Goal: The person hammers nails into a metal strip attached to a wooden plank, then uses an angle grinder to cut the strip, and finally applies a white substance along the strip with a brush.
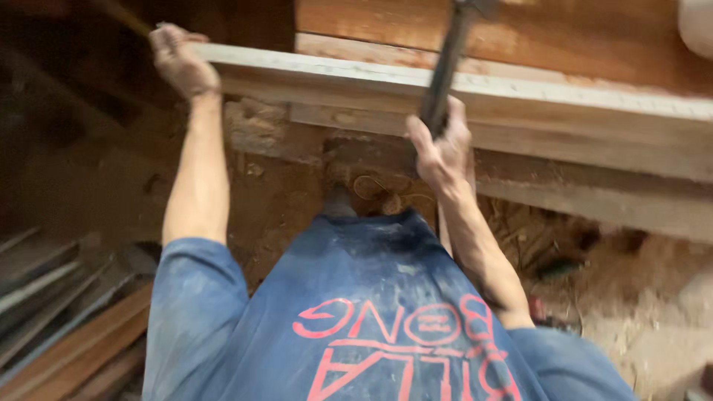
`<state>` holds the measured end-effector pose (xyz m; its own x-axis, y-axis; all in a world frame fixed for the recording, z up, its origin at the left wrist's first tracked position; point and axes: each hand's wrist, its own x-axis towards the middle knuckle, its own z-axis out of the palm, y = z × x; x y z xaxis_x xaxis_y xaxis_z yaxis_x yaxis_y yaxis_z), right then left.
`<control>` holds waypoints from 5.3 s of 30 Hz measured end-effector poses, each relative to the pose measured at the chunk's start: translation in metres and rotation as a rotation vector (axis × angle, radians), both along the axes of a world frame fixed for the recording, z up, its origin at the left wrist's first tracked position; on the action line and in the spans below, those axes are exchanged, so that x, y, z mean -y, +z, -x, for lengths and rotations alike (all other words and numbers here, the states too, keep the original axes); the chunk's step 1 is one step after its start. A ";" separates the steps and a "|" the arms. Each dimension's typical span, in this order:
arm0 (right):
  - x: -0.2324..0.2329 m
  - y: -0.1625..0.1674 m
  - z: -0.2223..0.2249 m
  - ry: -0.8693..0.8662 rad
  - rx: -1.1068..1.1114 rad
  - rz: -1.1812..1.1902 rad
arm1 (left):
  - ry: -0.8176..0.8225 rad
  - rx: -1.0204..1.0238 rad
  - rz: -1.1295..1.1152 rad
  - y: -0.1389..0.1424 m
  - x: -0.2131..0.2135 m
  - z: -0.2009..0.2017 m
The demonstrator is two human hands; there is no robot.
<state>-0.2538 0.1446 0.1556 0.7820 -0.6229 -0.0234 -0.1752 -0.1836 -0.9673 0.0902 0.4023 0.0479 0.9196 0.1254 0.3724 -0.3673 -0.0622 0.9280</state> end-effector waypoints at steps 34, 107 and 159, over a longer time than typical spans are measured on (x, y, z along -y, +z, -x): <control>-0.022 0.043 0.006 0.371 -0.048 -0.292 | -0.693 -0.071 -0.179 0.064 0.067 0.105; 0.002 0.150 -0.010 0.430 -0.219 0.519 | -0.485 0.536 -0.671 0.077 0.095 0.152; -0.013 0.170 -0.013 0.280 0.268 0.690 | -0.410 0.483 -0.743 0.080 0.086 0.167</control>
